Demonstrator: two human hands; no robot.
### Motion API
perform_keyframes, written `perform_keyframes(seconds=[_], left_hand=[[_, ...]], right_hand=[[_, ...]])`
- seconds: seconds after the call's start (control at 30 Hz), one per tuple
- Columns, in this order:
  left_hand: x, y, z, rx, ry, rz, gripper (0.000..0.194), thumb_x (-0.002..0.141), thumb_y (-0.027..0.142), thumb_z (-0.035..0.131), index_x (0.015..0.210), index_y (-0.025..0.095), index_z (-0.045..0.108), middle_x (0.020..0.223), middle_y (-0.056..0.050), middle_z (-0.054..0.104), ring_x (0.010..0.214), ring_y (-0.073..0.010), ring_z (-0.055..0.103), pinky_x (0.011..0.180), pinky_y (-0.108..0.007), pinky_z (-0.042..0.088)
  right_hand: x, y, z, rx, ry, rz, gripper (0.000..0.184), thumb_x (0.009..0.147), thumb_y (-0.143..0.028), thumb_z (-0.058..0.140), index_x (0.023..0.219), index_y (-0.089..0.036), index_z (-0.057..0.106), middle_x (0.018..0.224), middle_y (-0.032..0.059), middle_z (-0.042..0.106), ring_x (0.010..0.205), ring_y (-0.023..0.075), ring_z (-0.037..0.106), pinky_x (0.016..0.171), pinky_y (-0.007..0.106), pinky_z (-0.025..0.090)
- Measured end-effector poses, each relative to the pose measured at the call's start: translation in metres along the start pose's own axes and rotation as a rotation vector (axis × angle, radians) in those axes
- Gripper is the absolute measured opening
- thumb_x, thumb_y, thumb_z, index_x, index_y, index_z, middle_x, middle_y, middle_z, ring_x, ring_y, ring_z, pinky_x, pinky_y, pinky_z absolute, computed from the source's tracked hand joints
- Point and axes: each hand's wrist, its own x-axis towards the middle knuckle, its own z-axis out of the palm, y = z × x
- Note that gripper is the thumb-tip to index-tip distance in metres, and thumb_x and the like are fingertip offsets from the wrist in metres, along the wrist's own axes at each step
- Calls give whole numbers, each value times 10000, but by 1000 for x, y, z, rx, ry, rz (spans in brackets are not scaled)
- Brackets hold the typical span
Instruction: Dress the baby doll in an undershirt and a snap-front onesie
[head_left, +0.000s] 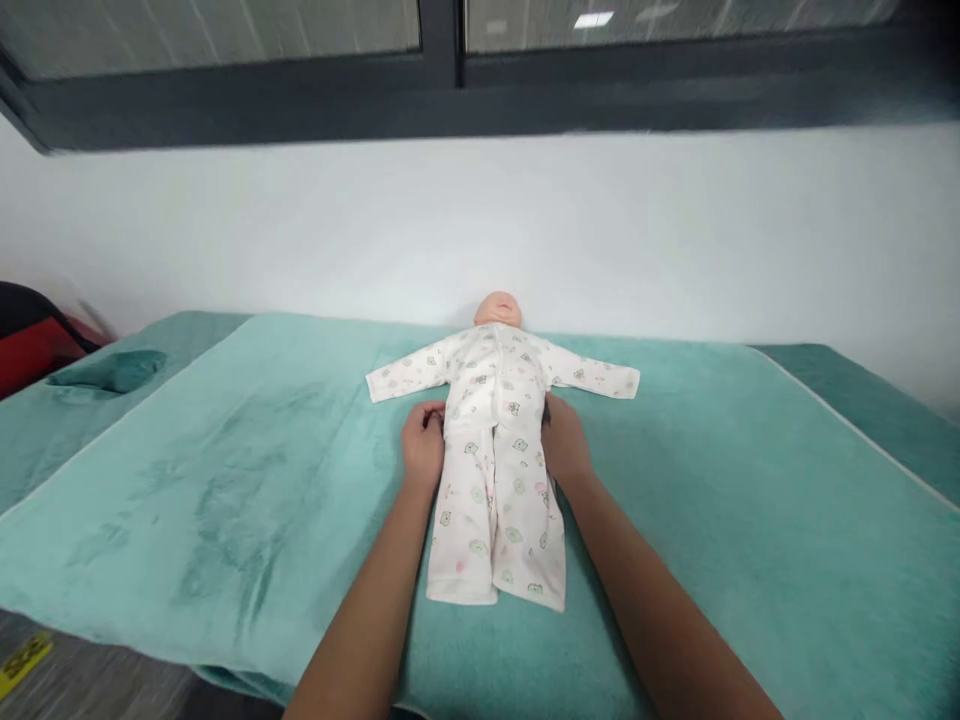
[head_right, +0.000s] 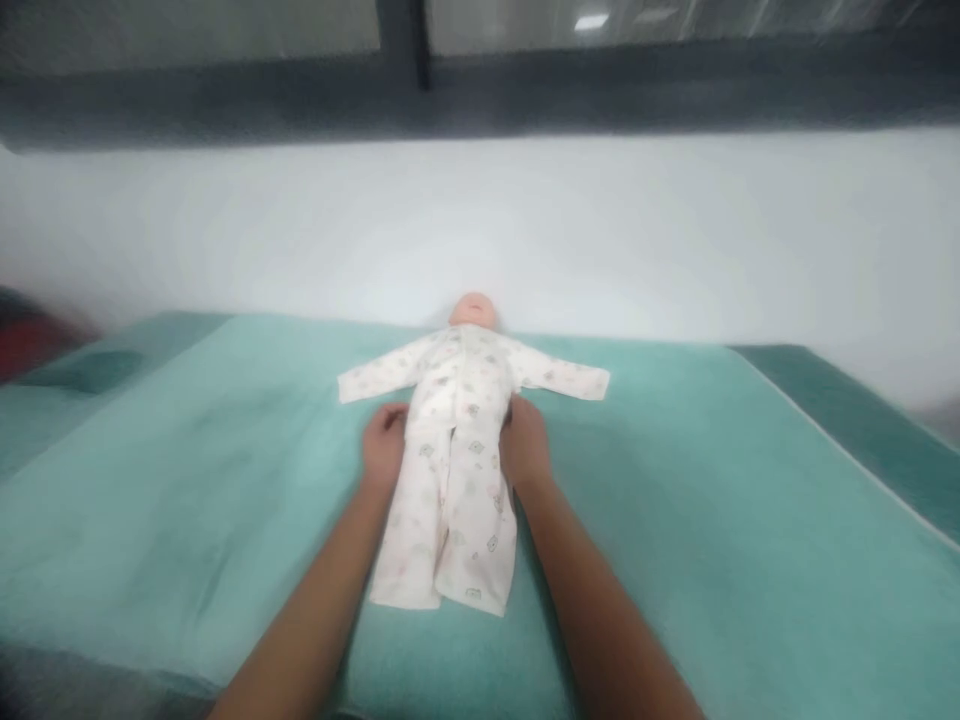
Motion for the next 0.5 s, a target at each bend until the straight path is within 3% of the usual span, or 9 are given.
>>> perform_keyframes(seconds=[0.1, 0.2, 0.3, 0.4, 0.43, 0.47, 0.5], left_hand=[[-34, 8, -22, -6, -39, 18, 217, 795, 181, 472, 847, 188, 683, 876, -46, 707, 858, -192, 625, 837, -334, 486], [-81, 14, -51, -20, -6, 28, 215, 814, 207, 462, 843, 185, 673, 888, -53, 700, 866, -189, 627, 852, -332, 488], [-144, 8, -87, -22, 64, 23, 216, 840, 243, 443, 808, 179, 646, 830, -54, 679, 816, -188, 626, 815, -331, 504], [-220, -12, -127, 71, 93, 22, 223, 858, 251, 439, 711, 194, 597, 801, -50, 664, 790, -201, 622, 750, -333, 517], [-245, -20, -140, 158, 34, 35, 262, 876, 241, 412, 696, 199, 598, 784, -52, 659, 763, -201, 620, 721, -338, 524], [-268, -26, -153, 277, -111, 68, 300, 906, 241, 388, 724, 208, 623, 819, -57, 668, 782, -202, 627, 731, -347, 533], [-289, -31, -165, 409, -344, 111, 284, 939, 275, 402, 821, 235, 657, 913, -52, 681, 863, -198, 635, 781, -352, 542]], right_hand=[[-33, -9, -12, -94, -58, -103, 372, 886, -214, 436, 1210, -171, 614, 1245, 144, 635, 1197, 302, 524, 1009, 464, 389], [-70, -1, -22, -367, -96, -170, 457, 960, -227, 315, 1369, -141, 499, 1402, 139, 543, 1341, 285, 427, 1089, 474, 329], [-117, 15, -34, -494, -69, -182, 505, 986, -310, 280, 1415, -100, 447, 1429, 144, 521, 1373, 264, 402, 1123, 471, 314], [-181, 23, -47, -482, -46, -185, 570, 979, -393, 291, 1443, -90, 422, 1476, 141, 466, 1394, 276, 382, 1137, 498, 313], [-207, 23, -51, -450, -50, -188, 578, 967, -408, 312, 1441, -102, 433, 1488, 128, 453, 1391, 282, 390, 1128, 503, 334], [-233, 21, -55, -412, -46, -184, 572, 946, -419, 351, 1430, -135, 463, 1496, 110, 444, 1378, 296, 410, 1108, 518, 365], [-261, 18, -59, -369, -45, -190, 542, 909, -429, 412, 1389, -203, 524, 1491, 81, 455, 1352, 317, 445, 1072, 540, 404]])
